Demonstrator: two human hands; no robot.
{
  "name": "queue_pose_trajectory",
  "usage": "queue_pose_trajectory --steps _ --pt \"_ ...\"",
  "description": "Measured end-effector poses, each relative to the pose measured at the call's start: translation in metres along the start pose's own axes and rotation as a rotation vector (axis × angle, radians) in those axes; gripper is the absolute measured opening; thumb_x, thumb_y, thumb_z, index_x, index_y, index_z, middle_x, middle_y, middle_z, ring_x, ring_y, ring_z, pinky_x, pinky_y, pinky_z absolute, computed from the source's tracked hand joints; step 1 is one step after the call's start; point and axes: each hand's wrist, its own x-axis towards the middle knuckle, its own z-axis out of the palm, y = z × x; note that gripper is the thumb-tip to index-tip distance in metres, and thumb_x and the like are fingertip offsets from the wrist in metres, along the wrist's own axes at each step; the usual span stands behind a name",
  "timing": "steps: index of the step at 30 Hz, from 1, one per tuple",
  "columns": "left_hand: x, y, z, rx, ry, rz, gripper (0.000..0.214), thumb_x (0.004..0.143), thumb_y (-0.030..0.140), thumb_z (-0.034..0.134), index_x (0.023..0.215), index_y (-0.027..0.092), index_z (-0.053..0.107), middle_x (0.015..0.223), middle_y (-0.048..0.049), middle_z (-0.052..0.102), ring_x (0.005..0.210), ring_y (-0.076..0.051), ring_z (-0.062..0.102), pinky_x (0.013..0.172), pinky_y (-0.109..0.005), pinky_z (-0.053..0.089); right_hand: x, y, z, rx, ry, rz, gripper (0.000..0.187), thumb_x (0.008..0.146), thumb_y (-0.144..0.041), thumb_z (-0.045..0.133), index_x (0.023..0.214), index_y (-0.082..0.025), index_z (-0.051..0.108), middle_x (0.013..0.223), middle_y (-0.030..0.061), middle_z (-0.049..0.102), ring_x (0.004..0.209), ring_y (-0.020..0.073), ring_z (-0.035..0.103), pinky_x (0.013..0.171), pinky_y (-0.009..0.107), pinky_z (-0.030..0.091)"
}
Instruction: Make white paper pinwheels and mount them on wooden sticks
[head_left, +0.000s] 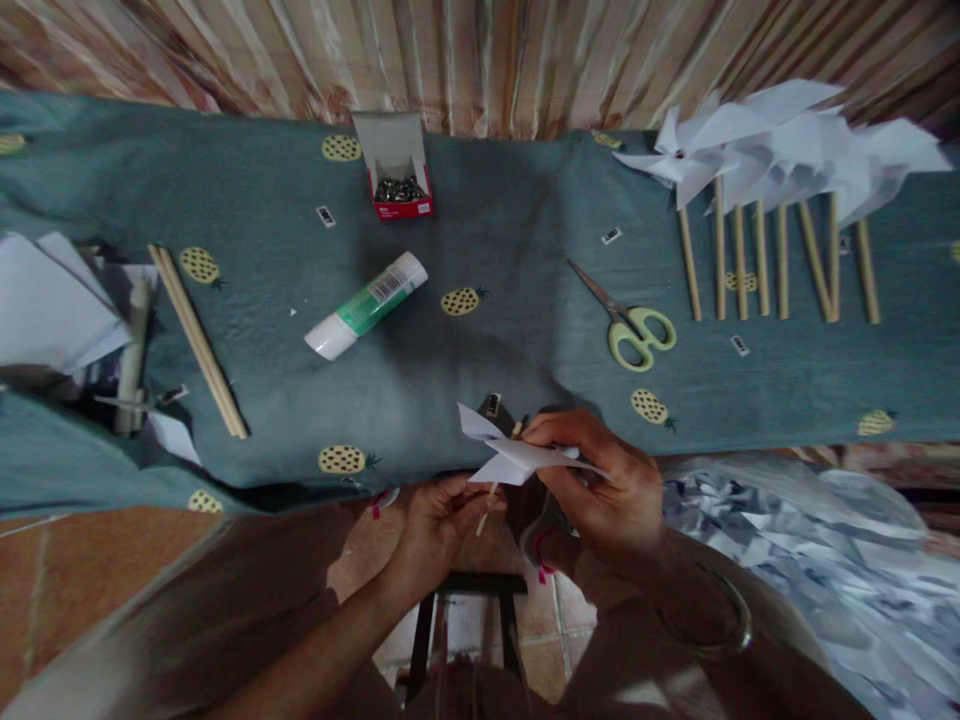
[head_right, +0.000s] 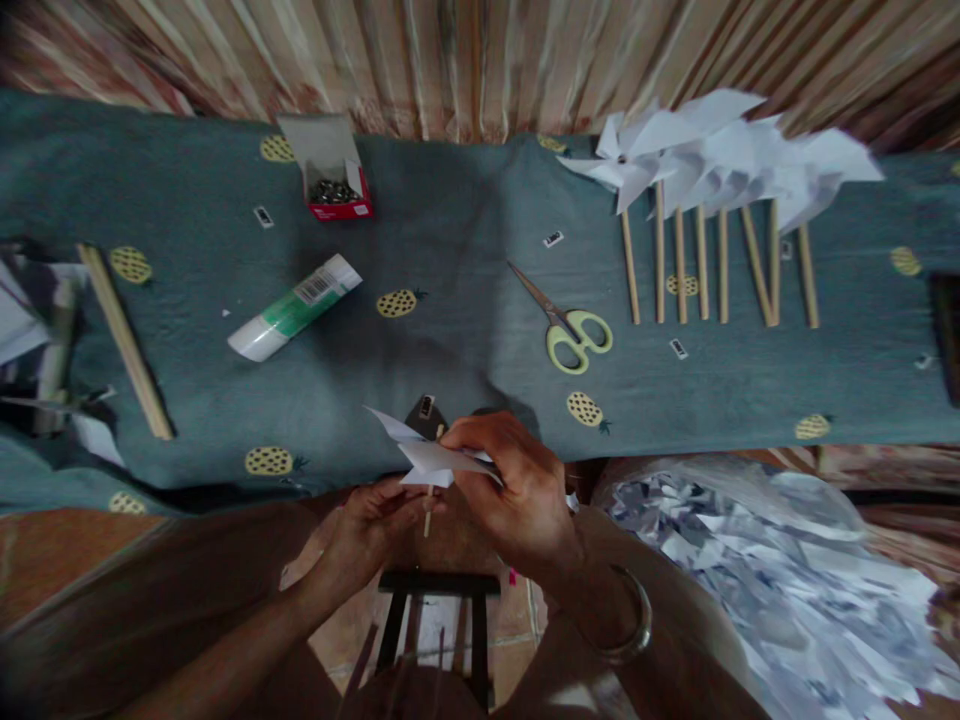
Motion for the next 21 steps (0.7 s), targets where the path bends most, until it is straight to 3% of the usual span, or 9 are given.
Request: queue_pose_trajectory --steps 12,16,21 --pt "-0.0017 -0.0022 -0.0015 0.024 -0.005 0.007 0.025 0.068 0.039 0.082 0.083 0.019 0.080 0.076 -0.0045 0.077 0.075 -0.019 0.071 0.067 -0.023 0.052 -0.0016 -0.0006 0.0000 0.002 0.014 0.017 0.023 0.085 -0.007 0.062 0.098 -0.026 0.066 0.093 -0.0016 0.071 0.089 0.0127 0.069 0.081 0.025 0.053" --pt "-0.0014 -0.0011 -0.0008 0.009 -0.019 0.009 0.025 0.067 0.040 0.083 0.079 0.019 0.080 0.076 -0.0039 0.078 0.076 -0.019 0.072 0.074 -0.025 0.054 -0.0007 -0.0005 -0.0001 0.024 0.008 0.040 0.024 0.084 -0.007 0.062 0.098 -0.026 0.067 0.094 -0.0015 0.071 0.091 0.0131 0.069 0.083 0.026 0.053" --pt "-0.0005 -0.0025 -0.0018 0.022 -0.017 0.001 0.025 0.068 0.042 0.082 0.078 0.019 0.079 0.076 -0.0037 0.077 0.074 -0.019 0.071 0.072 -0.025 0.053 -0.0012 0.0006 0.0005 0.073 0.009 0.087 0.027 0.082 -0.005 0.062 0.098 -0.026 0.068 0.094 -0.0016 0.072 0.091 0.0134 0.069 0.084 0.026 0.053"
